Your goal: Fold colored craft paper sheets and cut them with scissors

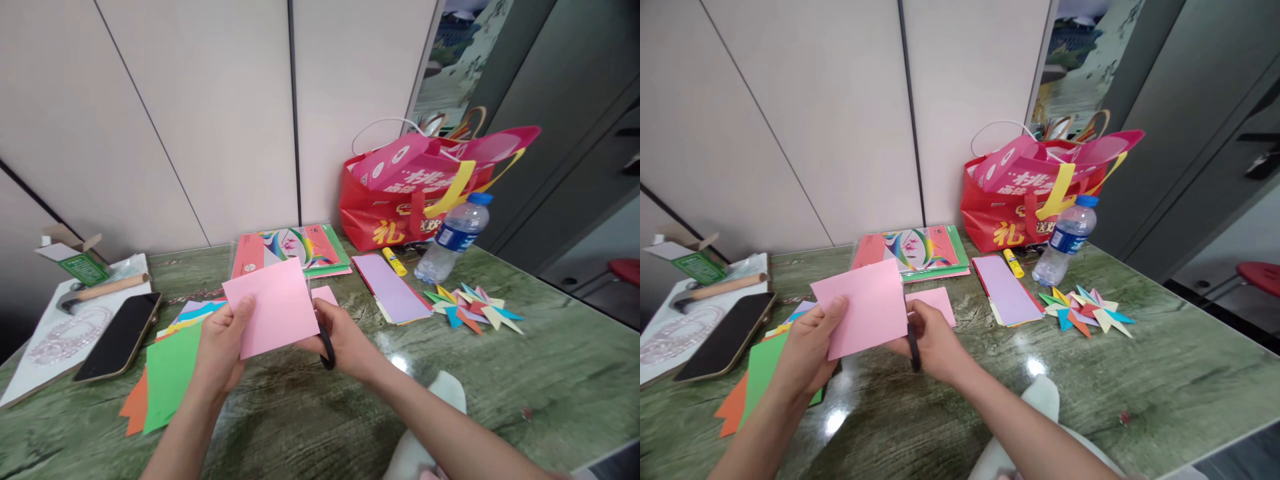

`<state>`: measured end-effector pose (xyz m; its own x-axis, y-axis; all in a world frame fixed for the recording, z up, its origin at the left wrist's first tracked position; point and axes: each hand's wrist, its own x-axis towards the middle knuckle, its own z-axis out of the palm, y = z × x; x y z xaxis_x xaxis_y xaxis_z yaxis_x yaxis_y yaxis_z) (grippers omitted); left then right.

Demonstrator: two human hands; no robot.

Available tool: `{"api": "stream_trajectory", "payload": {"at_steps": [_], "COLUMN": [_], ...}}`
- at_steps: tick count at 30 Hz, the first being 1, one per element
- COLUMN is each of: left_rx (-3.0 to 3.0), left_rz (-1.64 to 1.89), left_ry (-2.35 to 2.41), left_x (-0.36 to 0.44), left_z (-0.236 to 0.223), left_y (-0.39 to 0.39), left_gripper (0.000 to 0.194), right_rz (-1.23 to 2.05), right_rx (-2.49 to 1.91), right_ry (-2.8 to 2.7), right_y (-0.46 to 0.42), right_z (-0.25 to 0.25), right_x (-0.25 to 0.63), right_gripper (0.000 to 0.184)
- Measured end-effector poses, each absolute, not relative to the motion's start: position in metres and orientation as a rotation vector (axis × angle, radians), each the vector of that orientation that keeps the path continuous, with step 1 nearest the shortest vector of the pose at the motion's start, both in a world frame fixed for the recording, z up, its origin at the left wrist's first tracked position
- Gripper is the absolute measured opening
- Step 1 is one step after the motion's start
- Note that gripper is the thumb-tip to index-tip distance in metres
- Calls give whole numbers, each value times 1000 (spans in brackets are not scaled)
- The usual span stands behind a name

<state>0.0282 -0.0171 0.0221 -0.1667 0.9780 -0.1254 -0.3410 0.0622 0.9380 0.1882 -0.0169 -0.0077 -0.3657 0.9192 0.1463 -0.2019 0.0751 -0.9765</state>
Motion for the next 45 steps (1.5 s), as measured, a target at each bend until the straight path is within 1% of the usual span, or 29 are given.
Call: {"api": "stream_trajectory", "payload": {"at_steps": [7, 17, 25, 32, 34, 35, 37, 39, 42, 45], "left_rx": [818, 847, 849, 827, 821, 816, 809, 812, 827, 844], "left_rz": [1403, 1426, 1415, 1424, 1419, 1414, 1397, 1377, 1350, 1329], "left_ry": [1125, 1147, 1159, 1168, 1166, 1161, 1157, 1154, 1147, 1141], "left_x": [28, 28, 29, 28, 28, 28, 28, 28, 28, 28], "left_z": [22, 23, 24, 23, 23, 23, 23, 24, 24, 21], "left_y": [-17, -18, -19, -17, -17, -17, -17, -18, -18, -18], "left_gripper": [35, 33, 34, 35, 34, 34, 33, 35, 36, 35], "right_rz": [1439, 1492, 1445, 1358, 1218, 1075, 708, 432, 275, 247], "right_rx": [-809, -806, -860, -1003, -1111, -1207, -1516, -1873, -2267, -2395], "right_ry": [-1401, -1409, -1420, -1394, -1403, -1456, -1595, -1713, -1869, -1949], "right_y": [-16, -16, -16, -13, -5, 0, 11, 21, 31, 34], "right_z": [-9, -11, -12, -11, -11, -12, -12, -14, -17, -21], "right_x": [189, 189, 190, 191, 201, 209, 225, 239, 251, 252], "right_gripper": [44, 49, 42, 34, 32, 29, 29, 31, 32, 31]}}
